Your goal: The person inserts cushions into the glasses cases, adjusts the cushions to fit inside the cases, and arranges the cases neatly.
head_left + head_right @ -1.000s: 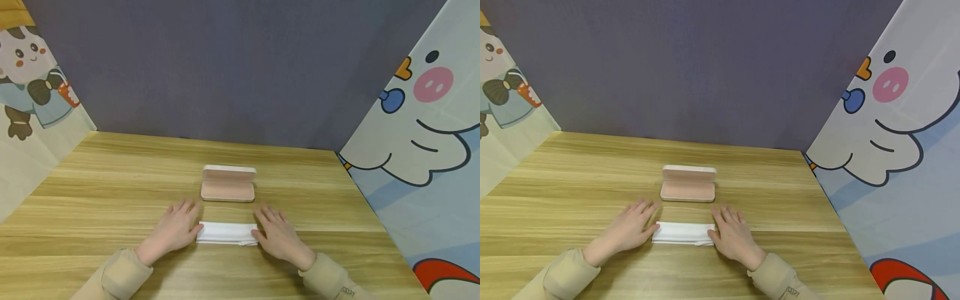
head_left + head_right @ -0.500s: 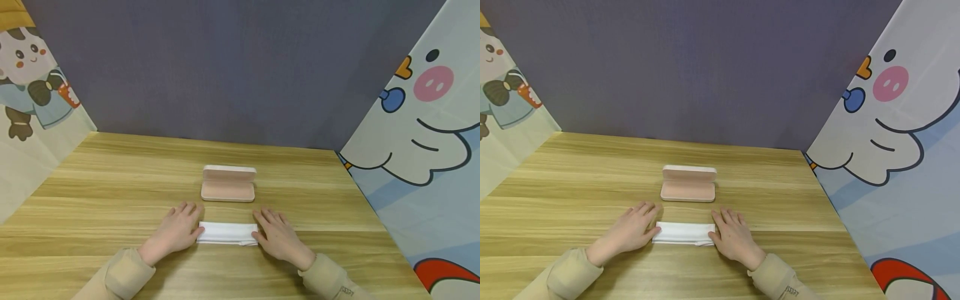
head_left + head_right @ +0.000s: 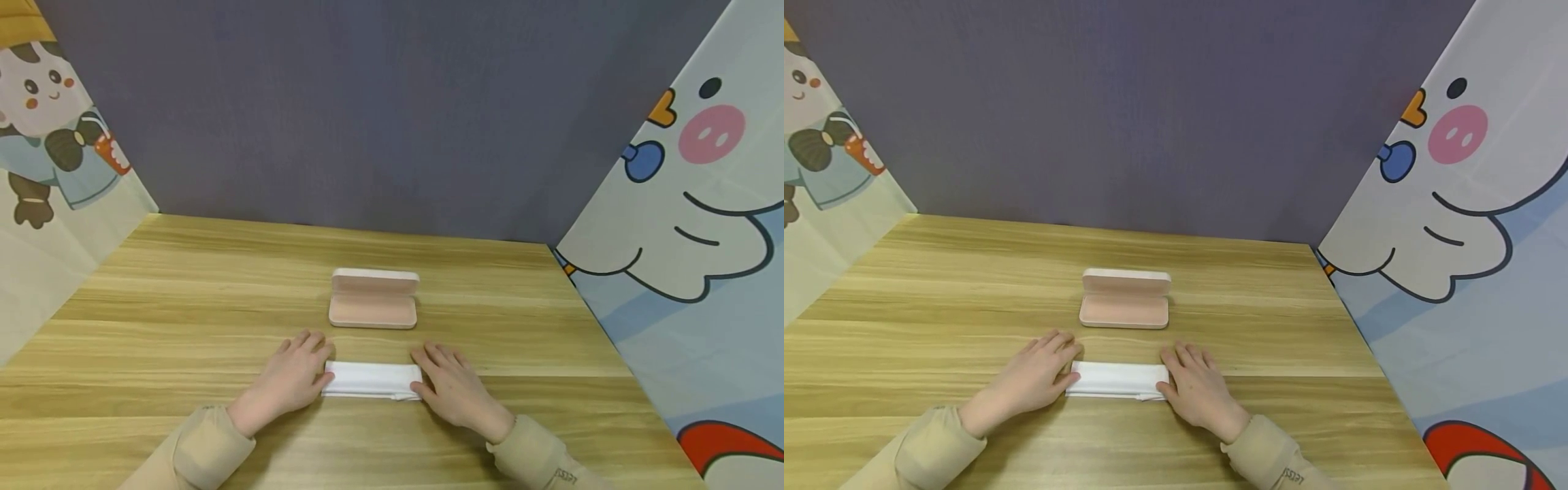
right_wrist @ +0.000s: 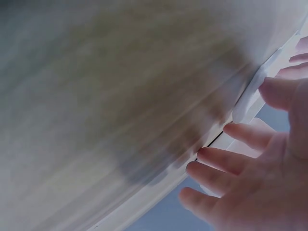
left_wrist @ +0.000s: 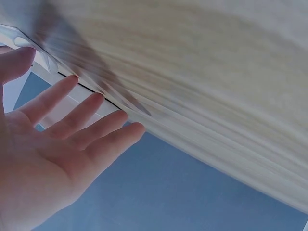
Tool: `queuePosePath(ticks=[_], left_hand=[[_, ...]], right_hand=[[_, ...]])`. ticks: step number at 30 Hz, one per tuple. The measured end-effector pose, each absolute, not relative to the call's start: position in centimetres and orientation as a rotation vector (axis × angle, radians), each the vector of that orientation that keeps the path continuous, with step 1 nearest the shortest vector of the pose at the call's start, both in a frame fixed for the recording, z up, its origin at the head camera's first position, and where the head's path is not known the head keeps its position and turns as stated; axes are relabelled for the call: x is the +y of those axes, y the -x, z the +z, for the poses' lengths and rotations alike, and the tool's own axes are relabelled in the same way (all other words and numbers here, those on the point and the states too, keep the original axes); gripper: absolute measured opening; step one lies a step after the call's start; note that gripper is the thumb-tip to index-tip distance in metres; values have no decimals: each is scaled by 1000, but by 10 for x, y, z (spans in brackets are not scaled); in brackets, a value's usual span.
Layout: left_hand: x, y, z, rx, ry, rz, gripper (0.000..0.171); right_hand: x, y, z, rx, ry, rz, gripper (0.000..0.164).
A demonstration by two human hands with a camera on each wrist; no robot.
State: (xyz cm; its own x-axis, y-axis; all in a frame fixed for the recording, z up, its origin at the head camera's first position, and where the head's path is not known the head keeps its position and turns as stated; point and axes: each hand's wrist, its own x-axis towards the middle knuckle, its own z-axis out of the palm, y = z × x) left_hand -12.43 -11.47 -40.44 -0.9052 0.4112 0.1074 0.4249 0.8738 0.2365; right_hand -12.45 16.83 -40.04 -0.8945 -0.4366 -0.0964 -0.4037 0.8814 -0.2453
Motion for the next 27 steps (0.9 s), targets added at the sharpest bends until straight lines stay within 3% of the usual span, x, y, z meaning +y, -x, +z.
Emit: queuePosePath(ticks=[27], left_hand=[[-116,124,-404,-2889,693,-452,26]], right_hand=[[163,126,-400,2980,774,-413,37]])
